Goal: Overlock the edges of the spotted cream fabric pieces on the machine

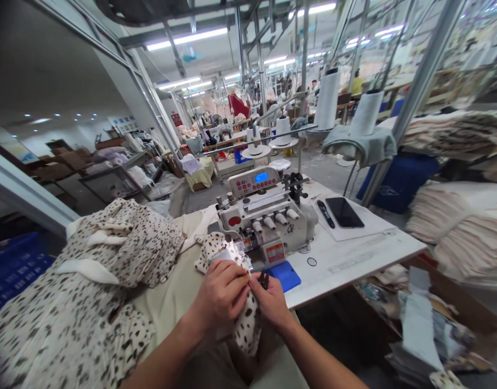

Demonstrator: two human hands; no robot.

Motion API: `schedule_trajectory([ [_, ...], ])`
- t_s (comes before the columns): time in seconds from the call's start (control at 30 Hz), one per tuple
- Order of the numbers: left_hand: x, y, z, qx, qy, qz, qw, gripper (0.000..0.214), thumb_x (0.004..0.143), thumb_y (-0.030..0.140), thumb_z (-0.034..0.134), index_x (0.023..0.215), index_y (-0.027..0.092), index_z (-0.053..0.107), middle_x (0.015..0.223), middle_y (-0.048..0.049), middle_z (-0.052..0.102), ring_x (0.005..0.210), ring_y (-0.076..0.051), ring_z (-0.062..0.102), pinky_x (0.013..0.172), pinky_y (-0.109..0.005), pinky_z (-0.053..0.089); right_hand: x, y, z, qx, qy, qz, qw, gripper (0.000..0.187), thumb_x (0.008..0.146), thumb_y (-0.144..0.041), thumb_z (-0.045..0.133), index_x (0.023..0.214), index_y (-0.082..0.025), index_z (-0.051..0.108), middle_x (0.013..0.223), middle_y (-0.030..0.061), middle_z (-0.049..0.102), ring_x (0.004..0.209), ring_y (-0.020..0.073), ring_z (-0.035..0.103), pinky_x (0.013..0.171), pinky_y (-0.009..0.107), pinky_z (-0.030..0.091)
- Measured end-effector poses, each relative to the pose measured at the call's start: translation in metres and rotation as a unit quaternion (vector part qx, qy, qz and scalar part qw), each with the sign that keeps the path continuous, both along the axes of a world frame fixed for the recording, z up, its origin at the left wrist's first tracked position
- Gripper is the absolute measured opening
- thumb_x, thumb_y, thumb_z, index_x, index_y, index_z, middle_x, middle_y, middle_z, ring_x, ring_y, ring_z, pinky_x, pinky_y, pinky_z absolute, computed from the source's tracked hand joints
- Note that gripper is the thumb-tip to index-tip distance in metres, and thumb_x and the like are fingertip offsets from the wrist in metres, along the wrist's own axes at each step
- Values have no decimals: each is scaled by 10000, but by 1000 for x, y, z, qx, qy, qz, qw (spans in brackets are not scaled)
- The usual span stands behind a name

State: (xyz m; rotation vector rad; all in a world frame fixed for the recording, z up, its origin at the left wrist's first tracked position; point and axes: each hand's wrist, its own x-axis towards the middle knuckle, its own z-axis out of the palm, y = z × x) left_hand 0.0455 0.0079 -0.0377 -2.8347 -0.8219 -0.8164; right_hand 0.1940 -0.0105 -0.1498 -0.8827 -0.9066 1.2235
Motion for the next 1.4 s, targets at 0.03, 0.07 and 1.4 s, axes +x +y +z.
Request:
schedule_trajectory([
  [0.03,0,0,0,2,1,3,1000,132,907,220,588,1003,200,677,960,-57,680,952,-224,592,875,-428,436,0,0,0,-2,5,-2,1000,382,828,-538,733,809,-156,725,744,44,685,702,187,588,680,307,486],
  [0.07,0,0,-1,2,3,5,1000,137,909,218,587,1010,199,678,965,-59,679,956,-224,592,876,-428,438,-1,0,1,-2,10,-3,1000,380,825,-535,736,808,-155,723,745,44,683,699,185,584,676,306,485],
  [1.4,3,-2,-6,13,-14,13,1000,181,904,189,578,1056,195,677,968,-76,661,940,-230,575,871,-428,444,-1,-2,10,-27,68,9,997,403,752,-559,793,765,-166,703,684,19,646,638,164,558,595,272,472],
])
